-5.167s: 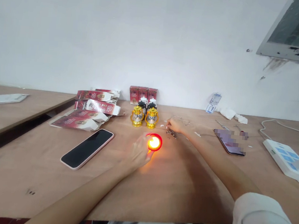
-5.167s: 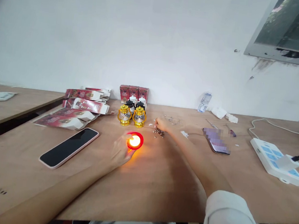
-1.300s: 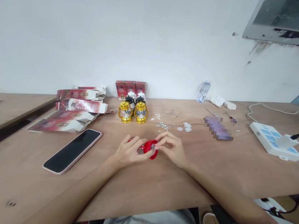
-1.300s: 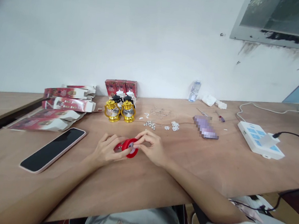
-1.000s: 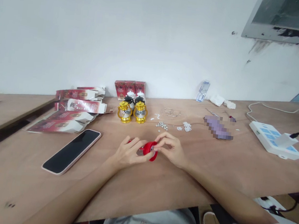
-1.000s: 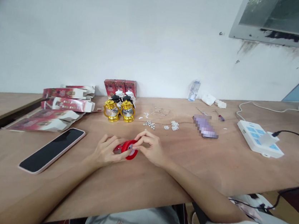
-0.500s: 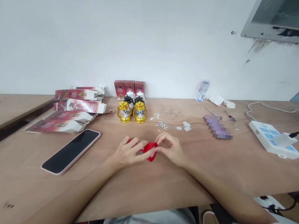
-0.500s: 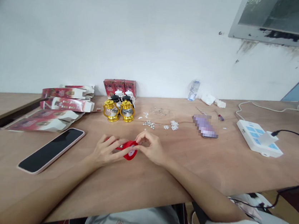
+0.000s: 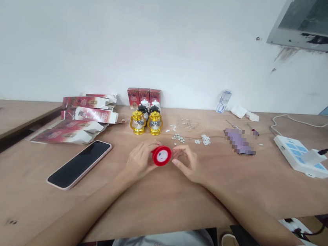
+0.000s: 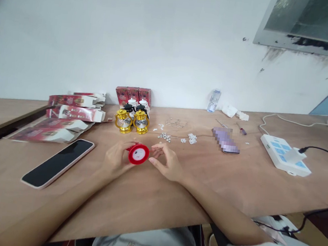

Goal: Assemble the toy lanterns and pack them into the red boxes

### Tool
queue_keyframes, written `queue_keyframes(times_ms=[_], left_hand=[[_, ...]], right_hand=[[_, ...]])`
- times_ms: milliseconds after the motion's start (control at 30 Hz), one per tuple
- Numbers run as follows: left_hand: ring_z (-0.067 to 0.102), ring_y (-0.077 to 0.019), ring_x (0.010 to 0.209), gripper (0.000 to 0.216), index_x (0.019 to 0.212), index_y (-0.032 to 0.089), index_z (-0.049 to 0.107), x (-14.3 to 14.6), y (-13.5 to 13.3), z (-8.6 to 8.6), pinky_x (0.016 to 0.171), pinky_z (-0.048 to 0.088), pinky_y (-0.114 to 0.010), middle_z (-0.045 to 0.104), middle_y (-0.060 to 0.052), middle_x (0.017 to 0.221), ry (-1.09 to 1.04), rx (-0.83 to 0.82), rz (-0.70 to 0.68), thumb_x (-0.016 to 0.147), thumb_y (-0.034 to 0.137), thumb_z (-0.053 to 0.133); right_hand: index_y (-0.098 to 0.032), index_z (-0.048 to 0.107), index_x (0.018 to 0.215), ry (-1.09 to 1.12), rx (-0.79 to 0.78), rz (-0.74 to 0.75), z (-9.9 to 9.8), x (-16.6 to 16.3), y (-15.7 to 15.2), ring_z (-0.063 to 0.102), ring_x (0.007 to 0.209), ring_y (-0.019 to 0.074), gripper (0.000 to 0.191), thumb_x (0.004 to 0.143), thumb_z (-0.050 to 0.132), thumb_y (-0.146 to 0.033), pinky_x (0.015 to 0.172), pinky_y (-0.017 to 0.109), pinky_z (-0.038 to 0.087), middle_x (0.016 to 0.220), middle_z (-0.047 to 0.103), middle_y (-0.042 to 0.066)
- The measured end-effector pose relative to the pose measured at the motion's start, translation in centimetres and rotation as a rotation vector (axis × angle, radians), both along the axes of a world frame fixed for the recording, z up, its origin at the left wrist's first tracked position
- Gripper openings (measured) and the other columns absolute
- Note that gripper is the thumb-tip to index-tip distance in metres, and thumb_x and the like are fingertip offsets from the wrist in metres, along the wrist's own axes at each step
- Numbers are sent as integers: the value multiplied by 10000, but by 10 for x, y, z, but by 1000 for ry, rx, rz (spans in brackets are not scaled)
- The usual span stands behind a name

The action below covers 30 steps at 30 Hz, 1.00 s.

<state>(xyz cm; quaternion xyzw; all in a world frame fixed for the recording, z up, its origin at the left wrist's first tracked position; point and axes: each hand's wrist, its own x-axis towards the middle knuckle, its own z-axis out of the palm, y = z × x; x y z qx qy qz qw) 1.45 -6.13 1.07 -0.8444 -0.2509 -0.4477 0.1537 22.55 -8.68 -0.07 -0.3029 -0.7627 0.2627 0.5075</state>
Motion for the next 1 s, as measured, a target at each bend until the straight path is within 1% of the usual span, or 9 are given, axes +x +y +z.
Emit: queue_keyframes(times_ms=[100,233,333,400,467,567,633,767,1000], left_hand=[[630,-229,983,457,1115,171,445,-1,2,-4,745,531,-314,624,-124,1061,-65,-68,-6,765,357,672],[613,-240,1016,491,1113,166,439,-1,0,-6,766,532,-333,603,-117,1052,-92,-116,-40,737,342,700],[627,-224,938,477,1056,173,466,3,-2,-5,733,527,-323,603,-90,1012,-201,-243,-34,685,316,730],[630,-196,848,444,983,181,491,6,-2,-3,704,517,-303,608,-52,935,-397,-424,4,647,326,742],[620,-164,759,377,896,185,504,9,2,-1,668,504,-276,606,-13,833,-674,-654,9,644,359,725],[607,-140,684,313,809,179,518,11,9,2,625,497,-250,609,10,742,-1073,-973,-66,650,390,686],[616,-145,685,292,801,170,548,11,12,5,616,509,-250,632,0,748,-1230,-1134,-127,651,382,680],[641,-144,714,200,809,170,597,13,8,11,617,536,-237,675,-21,810,-1319,-1349,-213,704,333,647],[656,-125,751,109,812,180,634,17,5,10,655,556,-207,701,-29,861,-1386,-1507,-245,778,274,590]], right_hand=[[-203,462,1083,-120,41,-60,-3,-3,-2,614,821,165,227,867,523,-239,762,346,523,963,621,71],[-208,442,1098,-230,68,-76,-8,-5,-1,614,855,176,235,869,495,-204,781,357,523,1005,618,79],[-213,424,1122,-277,85,-89,-13,-4,2,615,858,178,265,865,484,-188,782,366,525,1037,604,86],[-212,418,1133,-299,101,-96,-15,-3,3,613,867,182,285,858,480,-169,787,369,522,1028,602,85],[-212,417,1136,-313,109,-101,-15,-4,4,610,876,185,298,850,476,-154,786,368,520,1007,603,81],[-216,428,1123,-323,94,-111,-13,-5,3,609,868,190,292,843,479,-152,780,371,516,995,604,79],[-215,437,1113,-329,78,-113,-11,-5,2,608,865,192,279,843,488,-164,783,371,512,996,604,78],[-209,440,1108,-355,52,-102,-9,-5,0,601,875,191,267,853,515,-214,785,360,503,1011,599,77],[-213,446,1092,-352,42,-130,-8,-4,-1,605,866,196,306,848,567,-353,770,356,494,990,607,70]])
